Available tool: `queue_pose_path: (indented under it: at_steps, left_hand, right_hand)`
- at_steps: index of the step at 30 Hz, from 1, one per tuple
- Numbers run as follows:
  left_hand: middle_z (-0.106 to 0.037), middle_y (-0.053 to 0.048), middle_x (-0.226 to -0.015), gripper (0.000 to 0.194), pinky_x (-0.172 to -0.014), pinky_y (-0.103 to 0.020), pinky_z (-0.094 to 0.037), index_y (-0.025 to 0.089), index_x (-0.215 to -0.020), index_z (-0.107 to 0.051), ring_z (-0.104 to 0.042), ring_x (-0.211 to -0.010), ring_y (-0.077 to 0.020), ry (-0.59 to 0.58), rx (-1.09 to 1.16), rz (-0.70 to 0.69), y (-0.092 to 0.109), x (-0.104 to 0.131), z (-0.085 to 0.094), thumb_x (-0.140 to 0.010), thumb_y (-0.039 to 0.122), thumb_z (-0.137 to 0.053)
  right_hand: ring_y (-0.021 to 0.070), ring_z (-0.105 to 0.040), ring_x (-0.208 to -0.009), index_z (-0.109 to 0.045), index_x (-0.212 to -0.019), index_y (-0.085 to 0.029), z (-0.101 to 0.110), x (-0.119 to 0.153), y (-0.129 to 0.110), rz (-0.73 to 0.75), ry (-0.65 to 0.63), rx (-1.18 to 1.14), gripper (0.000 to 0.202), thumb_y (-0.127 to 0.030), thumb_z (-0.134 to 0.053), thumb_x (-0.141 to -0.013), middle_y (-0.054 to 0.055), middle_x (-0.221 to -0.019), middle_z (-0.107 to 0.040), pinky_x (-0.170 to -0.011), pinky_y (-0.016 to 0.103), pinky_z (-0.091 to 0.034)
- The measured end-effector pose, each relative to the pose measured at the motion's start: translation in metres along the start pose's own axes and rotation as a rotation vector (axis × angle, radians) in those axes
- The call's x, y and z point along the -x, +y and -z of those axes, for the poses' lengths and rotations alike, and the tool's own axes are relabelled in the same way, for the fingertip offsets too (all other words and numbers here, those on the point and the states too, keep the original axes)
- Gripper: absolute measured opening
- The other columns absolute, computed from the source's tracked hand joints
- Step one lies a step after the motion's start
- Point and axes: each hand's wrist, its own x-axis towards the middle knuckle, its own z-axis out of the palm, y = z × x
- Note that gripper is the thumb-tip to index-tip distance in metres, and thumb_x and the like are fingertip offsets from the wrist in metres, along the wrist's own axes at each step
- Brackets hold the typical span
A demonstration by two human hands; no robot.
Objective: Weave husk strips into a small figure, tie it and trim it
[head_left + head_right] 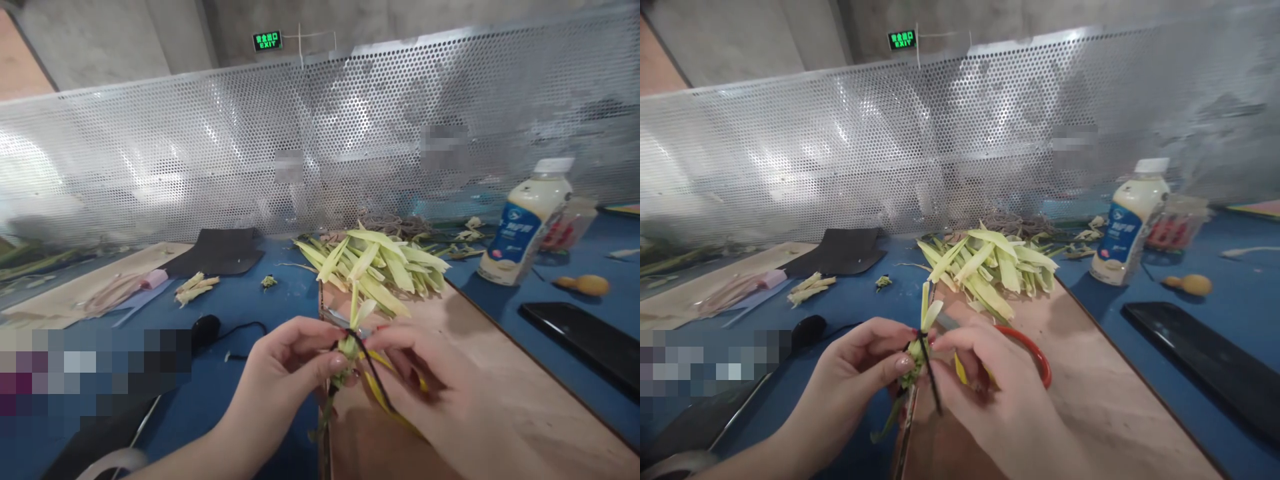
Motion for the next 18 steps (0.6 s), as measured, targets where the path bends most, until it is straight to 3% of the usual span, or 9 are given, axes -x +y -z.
queue_pose_path:
  at_steps: [6, 14, 18]
  left_hand:
    - [-0.071, 0.002, -0.068, 0.014, -0.049, -0.012, -0.043, 0.017, -0.075, -0.061, -0.061, -0.059, -0.0072, 0.017, 0.028, 0.023, 0.0026, 0.0011, -0.0031, -0.066, 0.019, -0.072]
    - [-0.071, 0.002, -0.07, 0.012, -0.054, -0.014, -0.045, 0.018, -0.073, -0.063, -0.063, -0.064, -0.0084, 0.054, -0.054, -0.005, 0.0009, 0.0007, -0.0033, -0.066, 0.02, -0.072]
    - [-0.069, 0.003, -0.073, 0.013, -0.057, -0.015, -0.046, 0.019, -0.076, -0.065, -0.062, -0.064, -0.0085, 0.051, -0.147, -0.049, 0.0002, 0.0, -0.0014, -0.065, 0.021, -0.072]
  right_hand:
    - [0.0061, -0.042, -0.046, -0.058, -0.088, -0.021, -0.0004, -0.0013, -0.001, 0.087, 0.004, 0.102, 0.008, -0.021, -0.052, -0.083, -0.006, -0.054, -0.039, -0.044, 0.016, -0.037]
    - [0.0046, -0.047, -0.051, -0.059, -0.087, -0.019, 0.0019, -0.0036, -0.0022, 0.216, 0.012, 0.156, 0.008, -0.018, -0.053, -0.083, -0.004, -0.062, -0.053, -0.045, 0.013, -0.037]
    - [0.0047, -0.043, -0.049, -0.058, -0.079, -0.019, 0.0033, -0.005, -0.0053, 0.205, 0.0, 0.191, 0.009, -0.013, -0.052, -0.082, -0.005, -0.059, -0.048, -0.045, 0.015, -0.035]
